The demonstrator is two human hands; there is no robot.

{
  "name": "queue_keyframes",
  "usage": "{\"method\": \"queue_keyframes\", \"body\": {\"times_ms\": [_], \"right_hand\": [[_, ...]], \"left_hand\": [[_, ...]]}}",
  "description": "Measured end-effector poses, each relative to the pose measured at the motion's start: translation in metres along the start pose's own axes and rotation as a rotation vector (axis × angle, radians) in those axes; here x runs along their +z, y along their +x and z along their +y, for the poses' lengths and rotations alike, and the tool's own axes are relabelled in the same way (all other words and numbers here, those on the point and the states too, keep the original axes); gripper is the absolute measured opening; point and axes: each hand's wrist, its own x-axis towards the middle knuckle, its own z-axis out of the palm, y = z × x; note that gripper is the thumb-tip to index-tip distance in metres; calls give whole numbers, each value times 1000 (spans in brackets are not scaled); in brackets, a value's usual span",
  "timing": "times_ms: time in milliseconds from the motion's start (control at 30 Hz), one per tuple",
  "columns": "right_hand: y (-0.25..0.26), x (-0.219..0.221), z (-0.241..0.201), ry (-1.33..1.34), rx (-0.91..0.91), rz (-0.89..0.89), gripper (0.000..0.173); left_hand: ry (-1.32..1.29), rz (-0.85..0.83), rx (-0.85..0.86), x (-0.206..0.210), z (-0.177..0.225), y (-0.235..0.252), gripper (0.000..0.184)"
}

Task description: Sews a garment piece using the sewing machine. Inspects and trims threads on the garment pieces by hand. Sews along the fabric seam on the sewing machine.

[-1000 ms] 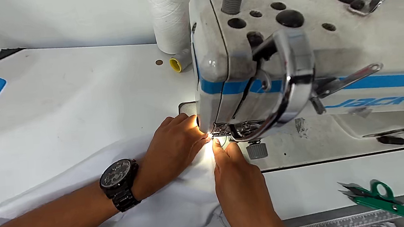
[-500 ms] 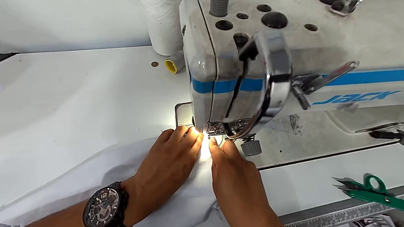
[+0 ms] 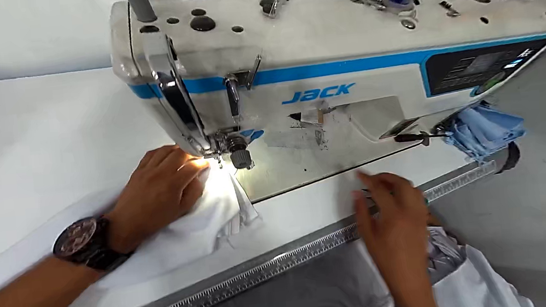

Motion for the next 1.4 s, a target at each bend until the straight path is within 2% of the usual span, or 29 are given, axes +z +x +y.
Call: {"method": "queue_keyframes", "body": {"times_ms": [100, 200, 267, 333, 433, 567, 767, 933, 1100, 1233, 1300, 1400], "right_hand": [[6, -1, 68, -74, -75, -84, 36], [27, 10, 80, -1, -169, -77, 44], [30, 8, 58, 97, -167, -44, 45], [24, 8, 19, 248, -226, -110, 39], [10, 26, -41, 441, -477, -297, 35], [3, 46, -92, 399, -647, -327, 43], [-24, 57, -107, 298, -643, -225, 44], [-36, 60, -112, 338, -707, -183, 33], [-29, 54, -117, 282, -687, -218, 36], [-33, 47, -116, 198, -712, -277, 48], [-40, 47, -113, 172, -727, -296, 54], [-45, 51, -108, 199, -736, -288, 55]], "left_hand": [[10, 62, 28, -6, 2, 0, 35], [-76, -64, -69, -26, 35, -1, 53], [-107, -195, -185, -39, 73, -5, 62], [-116, -219, -277, -34, 100, -20, 50], [-157, -107, -395, -29, 109, -37, 31], [-247, 4, -515, -38, 100, -36, 25], [-285, 79, -497, -38, 86, -25, 29], [-84, 82, -419, -18, 100, -21, 29], [50, 39, -339, -20, 94, -24, 48], [-2, -4, -122, -29, 83, -29, 42], [-17, -60, -1, -33, 79, -33, 34], [-6, -122, 28, -36, 81, -36, 29]]}}
